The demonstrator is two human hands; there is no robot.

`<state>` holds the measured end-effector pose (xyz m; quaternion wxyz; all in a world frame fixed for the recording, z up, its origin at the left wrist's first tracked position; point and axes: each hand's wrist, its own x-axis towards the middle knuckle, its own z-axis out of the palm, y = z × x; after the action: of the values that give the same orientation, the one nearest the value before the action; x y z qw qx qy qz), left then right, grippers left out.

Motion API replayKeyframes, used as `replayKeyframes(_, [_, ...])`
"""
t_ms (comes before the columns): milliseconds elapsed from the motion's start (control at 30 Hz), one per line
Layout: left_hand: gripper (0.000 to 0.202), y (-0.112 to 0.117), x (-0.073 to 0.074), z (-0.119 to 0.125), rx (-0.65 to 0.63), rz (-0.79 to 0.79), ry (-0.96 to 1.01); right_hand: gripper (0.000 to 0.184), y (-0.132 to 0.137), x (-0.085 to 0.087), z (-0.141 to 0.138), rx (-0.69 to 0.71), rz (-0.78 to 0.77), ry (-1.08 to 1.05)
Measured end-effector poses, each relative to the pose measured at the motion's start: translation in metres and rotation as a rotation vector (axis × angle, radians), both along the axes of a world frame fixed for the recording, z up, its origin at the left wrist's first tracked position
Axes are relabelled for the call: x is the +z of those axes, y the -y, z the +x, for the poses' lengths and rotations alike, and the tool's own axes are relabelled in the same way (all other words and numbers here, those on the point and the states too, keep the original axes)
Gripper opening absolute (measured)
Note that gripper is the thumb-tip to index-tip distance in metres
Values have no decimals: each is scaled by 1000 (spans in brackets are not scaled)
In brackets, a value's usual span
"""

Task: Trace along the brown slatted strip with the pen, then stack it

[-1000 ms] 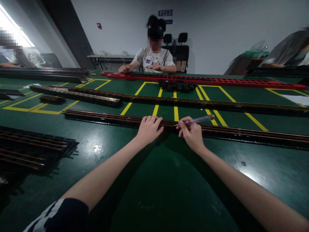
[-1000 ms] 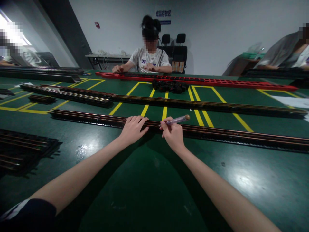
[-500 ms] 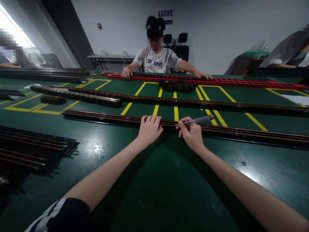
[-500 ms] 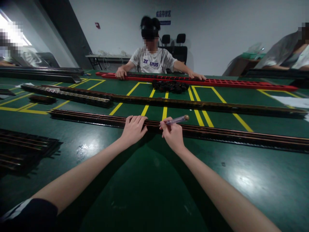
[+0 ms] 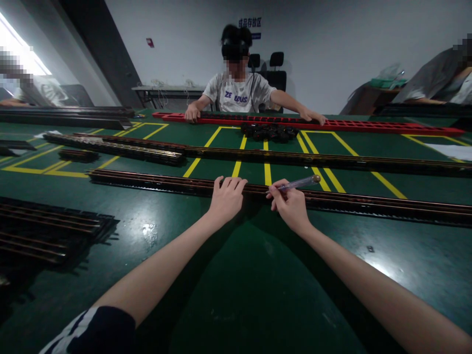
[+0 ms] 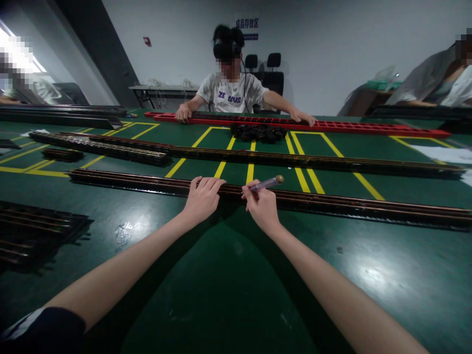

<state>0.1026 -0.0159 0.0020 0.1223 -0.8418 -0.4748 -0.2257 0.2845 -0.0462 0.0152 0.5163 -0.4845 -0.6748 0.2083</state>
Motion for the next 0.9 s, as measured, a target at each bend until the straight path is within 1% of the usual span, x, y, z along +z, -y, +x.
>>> replayKeyframes(267, [41, -1, -2, -1, -4, 9, -5, 30, 0, -3, 0, -47, 26, -42])
replayKeyframes(467, [41, -1, 0, 0, -7, -4, -1, 32, -1, -2, 1, -1, -4, -37])
replayKeyframes(900, [41, 1, 2, 1, -16, -17, -4, 27, 0, -1, 1, 6, 4, -10])
